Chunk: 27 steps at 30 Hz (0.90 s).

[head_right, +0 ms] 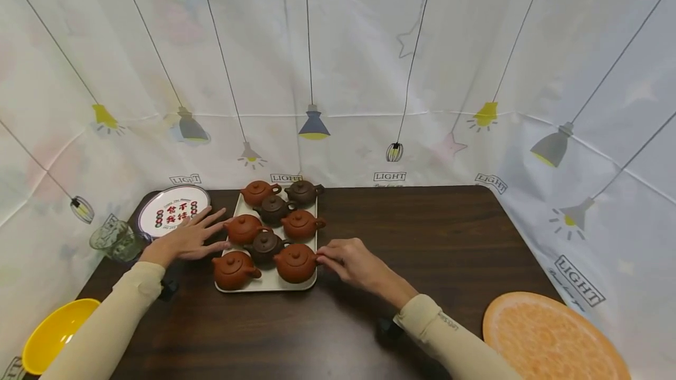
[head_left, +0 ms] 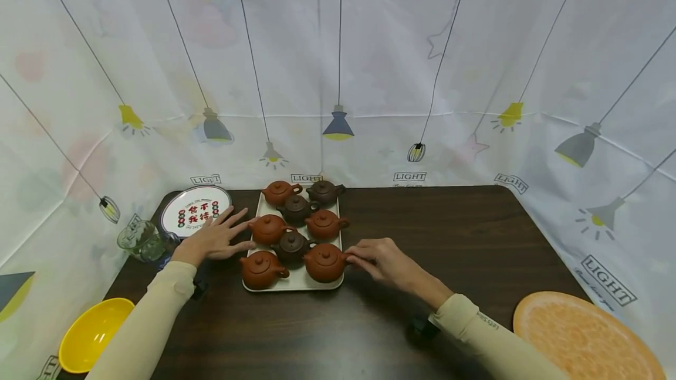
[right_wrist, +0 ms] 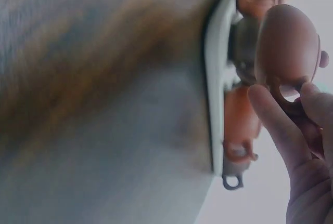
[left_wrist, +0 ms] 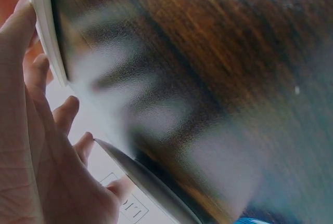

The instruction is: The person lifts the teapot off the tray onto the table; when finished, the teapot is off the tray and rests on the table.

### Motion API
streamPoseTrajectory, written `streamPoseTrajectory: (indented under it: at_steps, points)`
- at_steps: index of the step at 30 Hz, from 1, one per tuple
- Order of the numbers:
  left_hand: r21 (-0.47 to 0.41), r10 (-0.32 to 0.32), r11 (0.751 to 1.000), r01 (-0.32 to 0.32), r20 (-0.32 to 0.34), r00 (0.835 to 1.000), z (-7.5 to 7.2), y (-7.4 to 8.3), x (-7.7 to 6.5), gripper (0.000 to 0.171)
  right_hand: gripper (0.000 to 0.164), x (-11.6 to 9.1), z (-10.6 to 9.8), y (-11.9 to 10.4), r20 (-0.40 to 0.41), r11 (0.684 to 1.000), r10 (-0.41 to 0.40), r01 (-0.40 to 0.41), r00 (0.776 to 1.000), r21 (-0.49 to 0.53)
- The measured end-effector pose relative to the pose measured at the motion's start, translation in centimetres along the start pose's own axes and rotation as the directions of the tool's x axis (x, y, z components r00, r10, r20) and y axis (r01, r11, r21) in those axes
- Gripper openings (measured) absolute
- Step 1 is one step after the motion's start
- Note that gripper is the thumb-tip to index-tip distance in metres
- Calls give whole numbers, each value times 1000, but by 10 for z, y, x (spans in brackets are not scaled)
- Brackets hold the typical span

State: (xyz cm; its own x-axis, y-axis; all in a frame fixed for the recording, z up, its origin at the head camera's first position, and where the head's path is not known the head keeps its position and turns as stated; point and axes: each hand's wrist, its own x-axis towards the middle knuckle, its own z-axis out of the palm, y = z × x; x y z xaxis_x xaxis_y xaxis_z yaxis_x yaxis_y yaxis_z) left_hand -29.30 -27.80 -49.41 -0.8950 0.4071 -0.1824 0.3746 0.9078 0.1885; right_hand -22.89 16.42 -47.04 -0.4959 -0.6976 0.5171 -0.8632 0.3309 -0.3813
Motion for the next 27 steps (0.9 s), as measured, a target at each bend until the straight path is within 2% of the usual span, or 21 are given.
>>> streamPoseTrajectory:
  at_steps: [6, 11, 14, 19, 24, 27]
  points:
    - [9, 3, 1000, -3, 6, 1000, -3, 3, -1, 81, 21, 4, -32, 16, -26, 997, -1, -1, 1000, -71]
    - [1, 10, 1000, -10, 9, 1000, -5, 5, -2, 82, 20, 4, -54, 43, -47, 984, 73, -80, 996, -160]
    - [11, 16, 1000, -17, 16, 1000, -4, 3, -3, 83, 18, 3, -62, 61, -66, 969, 148, -158, 987, -190]
    - [7, 23, 1000, -23, 17, 1000, -3, 2, -2, 81, 16, 3, -66, 86, -73, 936, 288, -297, 955, -191]
    - [-3, 20, 1000, -20, 15, 1000, -4, 5, -3, 80, 18, 6, -65, 107, -47, 905, 388, -390, 921, -171]
    - [-3, 11, 1000, -11, 12, 1000, -3, 7, -2, 80, 20, 7, -64, 121, -42, 876, 458, -459, 888, -148]
